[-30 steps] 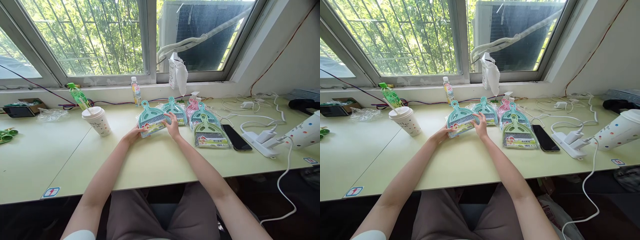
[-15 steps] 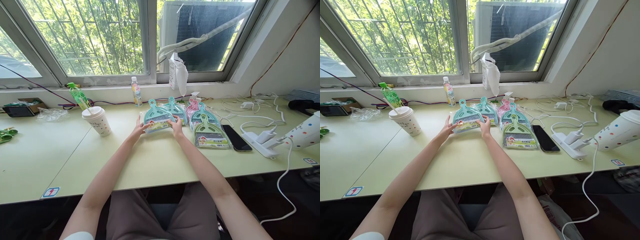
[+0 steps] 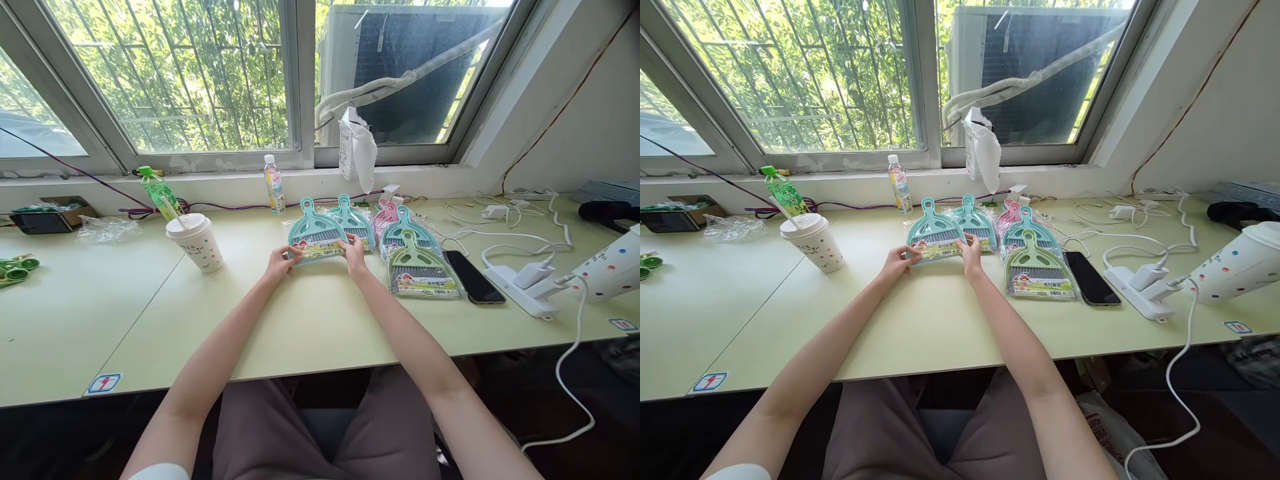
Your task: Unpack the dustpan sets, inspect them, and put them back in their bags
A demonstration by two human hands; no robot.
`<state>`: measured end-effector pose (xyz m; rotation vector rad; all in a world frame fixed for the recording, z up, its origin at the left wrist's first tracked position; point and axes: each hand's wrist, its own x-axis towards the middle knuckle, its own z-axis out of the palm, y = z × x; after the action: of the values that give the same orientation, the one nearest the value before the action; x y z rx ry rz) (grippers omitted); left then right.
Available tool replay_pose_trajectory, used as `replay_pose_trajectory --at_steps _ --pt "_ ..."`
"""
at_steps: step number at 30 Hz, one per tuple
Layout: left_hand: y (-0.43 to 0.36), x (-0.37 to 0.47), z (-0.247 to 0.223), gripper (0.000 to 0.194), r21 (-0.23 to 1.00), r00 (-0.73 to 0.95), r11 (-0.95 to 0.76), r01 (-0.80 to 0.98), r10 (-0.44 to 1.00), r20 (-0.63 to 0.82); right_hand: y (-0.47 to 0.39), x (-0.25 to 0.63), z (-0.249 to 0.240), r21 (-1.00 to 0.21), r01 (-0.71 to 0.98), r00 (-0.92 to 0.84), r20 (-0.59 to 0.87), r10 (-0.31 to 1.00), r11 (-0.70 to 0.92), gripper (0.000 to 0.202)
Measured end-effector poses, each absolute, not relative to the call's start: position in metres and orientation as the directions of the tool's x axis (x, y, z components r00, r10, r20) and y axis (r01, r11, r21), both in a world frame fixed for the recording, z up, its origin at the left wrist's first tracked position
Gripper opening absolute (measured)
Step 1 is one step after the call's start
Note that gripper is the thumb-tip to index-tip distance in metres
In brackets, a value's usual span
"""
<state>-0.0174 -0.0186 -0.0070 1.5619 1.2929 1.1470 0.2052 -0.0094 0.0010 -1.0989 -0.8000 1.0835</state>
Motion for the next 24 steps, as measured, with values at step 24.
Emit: replay_pose_trajectory --at_steps 24 --pt "-0.026 -0.018 -0.001 0.004 0.844 -0.202 -0.072 0.531 0.957 0.208 0.000 0.221 -0.004 -0.936 0.329 0.063 0.149 0.987 0.121 0.055"
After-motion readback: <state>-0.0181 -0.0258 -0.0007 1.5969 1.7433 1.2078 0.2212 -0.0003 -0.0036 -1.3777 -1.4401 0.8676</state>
